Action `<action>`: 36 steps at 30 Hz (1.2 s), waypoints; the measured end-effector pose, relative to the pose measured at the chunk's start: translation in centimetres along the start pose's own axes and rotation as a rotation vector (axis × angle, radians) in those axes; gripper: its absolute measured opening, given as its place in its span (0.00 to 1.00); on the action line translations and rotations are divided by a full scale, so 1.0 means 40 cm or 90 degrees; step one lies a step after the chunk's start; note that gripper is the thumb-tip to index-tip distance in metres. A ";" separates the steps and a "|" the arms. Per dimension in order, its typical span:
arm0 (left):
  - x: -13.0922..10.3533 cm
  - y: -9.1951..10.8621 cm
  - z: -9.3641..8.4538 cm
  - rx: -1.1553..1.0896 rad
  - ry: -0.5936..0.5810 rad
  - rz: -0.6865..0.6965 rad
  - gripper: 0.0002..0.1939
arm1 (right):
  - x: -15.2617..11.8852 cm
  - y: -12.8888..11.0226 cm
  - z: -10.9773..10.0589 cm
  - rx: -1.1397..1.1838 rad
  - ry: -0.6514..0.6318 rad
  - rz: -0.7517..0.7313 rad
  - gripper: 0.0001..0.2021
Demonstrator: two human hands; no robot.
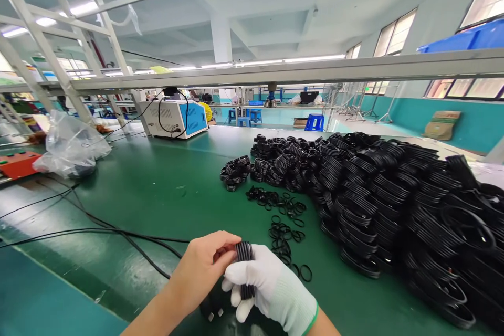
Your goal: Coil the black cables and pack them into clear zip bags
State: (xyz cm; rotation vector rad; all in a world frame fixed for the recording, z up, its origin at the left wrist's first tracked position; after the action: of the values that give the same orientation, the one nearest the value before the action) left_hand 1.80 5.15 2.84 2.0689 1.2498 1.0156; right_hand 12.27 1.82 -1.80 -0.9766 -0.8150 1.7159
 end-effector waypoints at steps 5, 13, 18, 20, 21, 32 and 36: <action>0.096 -0.026 -0.010 0.017 0.009 -0.013 0.10 | -0.038 -0.123 -0.128 0.143 0.188 -0.096 0.14; 0.162 -0.034 0.196 0.148 -0.157 0.102 0.07 | -0.072 -0.173 -0.198 0.172 0.269 -0.127 0.16; 0.167 -0.047 0.232 0.111 -0.184 0.065 0.04 | -0.060 -0.167 -0.197 0.177 0.257 -0.132 0.18; 0.174 -0.058 0.202 0.071 -0.193 0.022 0.03 | -0.055 -0.165 -0.196 0.176 0.264 -0.135 0.19; 0.175 -0.064 0.183 0.044 -0.203 -0.005 0.03 | -0.052 -0.164 -0.193 0.173 0.267 -0.138 0.19; 0.081 -0.073 0.109 -0.352 -0.231 -0.276 0.08 | 0.034 -0.081 -0.109 -0.028 0.384 -0.169 0.26; 0.047 -0.088 0.138 -0.366 -0.134 -0.287 0.07 | 0.049 -0.034 -0.102 -0.077 0.319 -0.156 0.23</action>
State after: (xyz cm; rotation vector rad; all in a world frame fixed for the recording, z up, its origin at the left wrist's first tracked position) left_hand 5.01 8.15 -2.36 1.3381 1.0841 0.7989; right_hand 16.01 4.44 -2.95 -1.2650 -0.6746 1.1521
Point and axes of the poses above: each hand's wrist, its own x-axis towards the middle knuckle, its own z-axis out of the palm, y = z × x, the point moved 5 cm from there along x, towards the middle knuckle, and after that the axes turned 13 degrees about y, right-handed, at the moved point
